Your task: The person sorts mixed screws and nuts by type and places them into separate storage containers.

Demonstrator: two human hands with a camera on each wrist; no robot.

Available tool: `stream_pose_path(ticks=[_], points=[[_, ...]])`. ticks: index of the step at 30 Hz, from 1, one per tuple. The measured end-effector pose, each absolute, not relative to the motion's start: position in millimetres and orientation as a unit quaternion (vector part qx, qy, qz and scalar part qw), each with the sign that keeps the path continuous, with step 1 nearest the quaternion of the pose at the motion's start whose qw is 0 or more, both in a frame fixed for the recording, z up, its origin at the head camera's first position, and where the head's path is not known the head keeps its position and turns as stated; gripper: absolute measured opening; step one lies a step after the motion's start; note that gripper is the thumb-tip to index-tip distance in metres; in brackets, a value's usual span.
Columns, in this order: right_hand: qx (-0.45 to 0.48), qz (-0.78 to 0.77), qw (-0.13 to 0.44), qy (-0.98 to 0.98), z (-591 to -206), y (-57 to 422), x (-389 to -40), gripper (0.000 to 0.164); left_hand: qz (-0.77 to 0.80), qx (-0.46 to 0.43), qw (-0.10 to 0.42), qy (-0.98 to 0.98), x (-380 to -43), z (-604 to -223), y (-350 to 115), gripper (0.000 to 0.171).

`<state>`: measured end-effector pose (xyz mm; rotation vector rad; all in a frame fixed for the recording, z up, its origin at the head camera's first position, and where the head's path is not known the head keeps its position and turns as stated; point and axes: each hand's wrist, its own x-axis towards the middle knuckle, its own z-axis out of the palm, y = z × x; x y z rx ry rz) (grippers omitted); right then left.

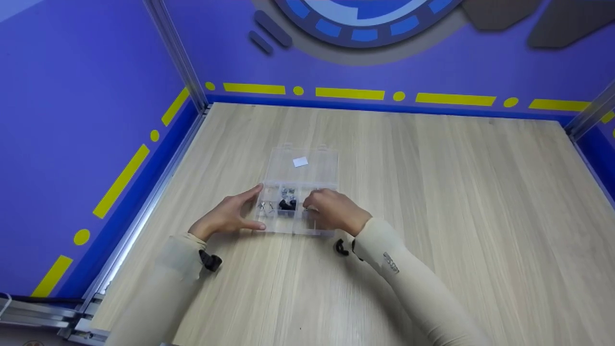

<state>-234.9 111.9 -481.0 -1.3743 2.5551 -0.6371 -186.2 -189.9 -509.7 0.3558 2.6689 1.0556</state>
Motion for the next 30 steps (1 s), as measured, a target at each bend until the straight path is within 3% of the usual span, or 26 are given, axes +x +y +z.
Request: stream_pose_path(ticks=[12,16,26,30], points=[[-0.429,-0.226,-0.030,0.874,-472.7,161.2,-226.4,0.022,0.365,0.119,0.126,0.914,-186.5,-507.6,-188.8,0.112],[-0.436,-0.235,-0.063,0.866,-478.2,177.9,-223.0,0.016,0.365,0.115,0.129,0.915,-185.3,-506.8,-188.5,0.114],[-0.390,-0.260,-0.044,0.882,-481.5,217.4,-204.9,0.017,0.366,0.115,0.123,0.915,-186.9,-508.3,-187.2,0.115],[-0.390,-0.257,-0.061,0.882,-485.1,236.5,-195.5,0.016,0.367,0.115,0.125,0.915,-186.4,-507.9,-188.2,0.115]])
